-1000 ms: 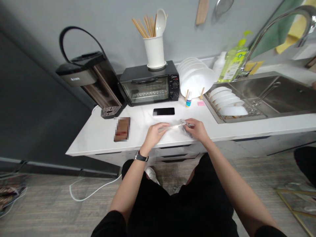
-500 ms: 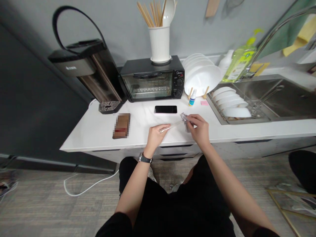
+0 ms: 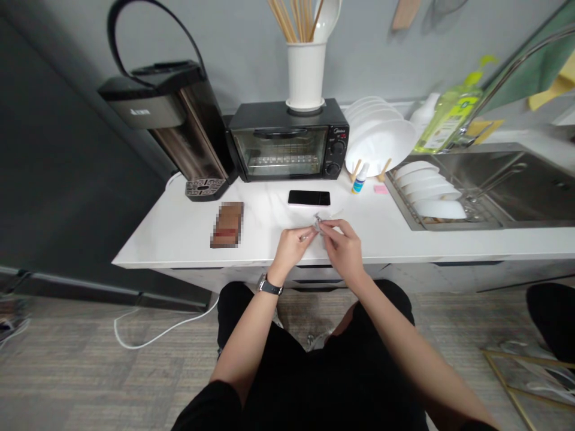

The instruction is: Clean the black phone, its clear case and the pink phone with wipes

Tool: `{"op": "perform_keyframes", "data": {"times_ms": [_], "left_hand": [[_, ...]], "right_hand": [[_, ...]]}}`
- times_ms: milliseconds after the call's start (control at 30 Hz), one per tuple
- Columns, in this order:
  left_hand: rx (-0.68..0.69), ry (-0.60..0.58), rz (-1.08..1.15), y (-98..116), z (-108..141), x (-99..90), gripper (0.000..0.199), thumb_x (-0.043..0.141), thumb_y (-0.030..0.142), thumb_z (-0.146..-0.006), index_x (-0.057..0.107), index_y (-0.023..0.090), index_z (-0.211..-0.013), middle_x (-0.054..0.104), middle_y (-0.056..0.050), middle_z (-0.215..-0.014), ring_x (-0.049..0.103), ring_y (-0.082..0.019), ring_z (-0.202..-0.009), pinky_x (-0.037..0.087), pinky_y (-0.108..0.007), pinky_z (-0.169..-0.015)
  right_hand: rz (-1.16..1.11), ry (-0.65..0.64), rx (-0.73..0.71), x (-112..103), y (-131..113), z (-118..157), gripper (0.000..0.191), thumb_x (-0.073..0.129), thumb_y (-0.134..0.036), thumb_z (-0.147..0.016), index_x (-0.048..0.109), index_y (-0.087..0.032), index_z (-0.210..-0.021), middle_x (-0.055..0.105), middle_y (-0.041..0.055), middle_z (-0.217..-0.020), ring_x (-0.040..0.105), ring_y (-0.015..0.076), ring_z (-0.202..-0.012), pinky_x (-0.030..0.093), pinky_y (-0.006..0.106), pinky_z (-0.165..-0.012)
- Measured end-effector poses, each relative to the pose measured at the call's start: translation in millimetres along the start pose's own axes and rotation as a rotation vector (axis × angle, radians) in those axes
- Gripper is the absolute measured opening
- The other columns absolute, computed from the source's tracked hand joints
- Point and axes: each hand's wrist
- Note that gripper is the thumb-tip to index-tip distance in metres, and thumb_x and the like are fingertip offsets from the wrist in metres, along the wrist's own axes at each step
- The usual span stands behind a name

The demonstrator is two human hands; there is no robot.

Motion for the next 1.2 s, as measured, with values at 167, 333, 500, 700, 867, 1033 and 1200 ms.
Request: {"op": "perform_keyframes", "data": {"times_ms": [167,333,500,700,867,1033,1200], "left_hand": [[0.082,-0.009,-0.012,-4.5,-1.3,-2.6,0.034,0.053,0.005,-0.088,0.083,0.019,-0.092,0.084,-0.007,-0.098,0.079,-0.025,-0.093,0.062,-0.034,-0.09],[0.035,0.003,-0.146,-5.6,-2.1,-2.1,0.028,0.056,0.006,-0.085,0.074,0.017,-0.068,0.076,-0.004,-0.068,0.075,-0.023,-0.074,0.058,-0.028,-0.072],[0.025,0.002,-0.087,-3.1,0.3,0.1,0.026,0.06,0.027,-0.1,0.084,0.018,-0.096,0.084,-0.001,-0.092,0.08,-0.023,-0.087,0.063,-0.03,-0.083],[0.053,0.022,0.015,-1.8,1.3,1.7,0.027,0.064,0.034,-0.102,0.082,0.024,-0.12,0.078,-0.002,-0.125,0.078,-0.029,-0.115,0.063,-0.046,-0.106],[0.048,0.031,0.007,-4.0,2.1,1.8,0.029,0.064,0.035,-0.103,0.08,0.025,-0.125,0.076,-0.001,-0.129,0.076,-0.029,-0.119,0.061,-0.047,-0.109],[0.048,0.021,-0.003,-4.4,3.3,2.0,0.032,0.062,0.038,-0.104,0.079,0.026,-0.127,0.075,-0.001,-0.131,0.075,-0.028,-0.121,0.061,-0.045,-0.11],[0.06,0.029,-0.057,-5.0,1.4,1.1,0.029,0.062,0.036,-0.103,0.082,0.024,-0.119,0.081,-0.004,-0.121,0.079,-0.026,-0.109,0.063,-0.037,-0.097]], "right_hand": [[-0.074,-0.067,-0.169,21.3,-23.3,8.3,0.04,0.054,-0.014,-0.104,0.073,-0.033,-0.134,0.074,0.0095,-0.116,0.071,0.0262,-0.114,0.067,0.045,-0.092],[-0.02,-0.083,-0.216,13.6,-10.6,4.4,0.039,0.053,-0.012,-0.104,0.074,-0.032,-0.13,0.076,0.0087,-0.114,0.07,0.0256,-0.111,0.067,0.046,-0.091],[0.055,-0.013,-0.195,-3.4,20.0,-4.0,0.037,0.053,-0.012,-0.103,0.076,-0.029,-0.127,0.077,0.0106,-0.112,0.07,0.0254,-0.102,0.065,0.044,-0.082],[0.123,0.079,-0.018,-20.1,65.8,-19.2,0.034,0.053,-0.018,-0.102,0.08,-0.027,-0.121,0.077,0.011,-0.112,0.071,0.0255,-0.103,0.063,0.047,-0.09],[0.075,0.096,0.041,-19.6,76.5,-25.4,0.031,0.054,-0.023,-0.103,0.081,-0.026,-0.118,0.076,0.0112,-0.111,0.072,0.0258,-0.104,0.062,0.047,-0.092],[0.054,0.066,-0.001,-9.5,62.7,-22.9,0.032,0.054,-0.021,-0.103,0.08,-0.028,-0.119,0.076,0.0112,-0.113,0.072,0.0263,-0.106,0.063,0.048,-0.092],[0.007,0.016,-0.1,0.1,35.6,-13.7,0.036,0.054,-0.014,-0.103,0.077,-0.032,-0.125,0.077,0.0095,-0.112,0.071,0.0257,-0.104,0.065,0.047,-0.087]]}}
Point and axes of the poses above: each hand's wrist, its own z-axis away from the middle knuckle, its own x-axis out of the palm, y = z × x
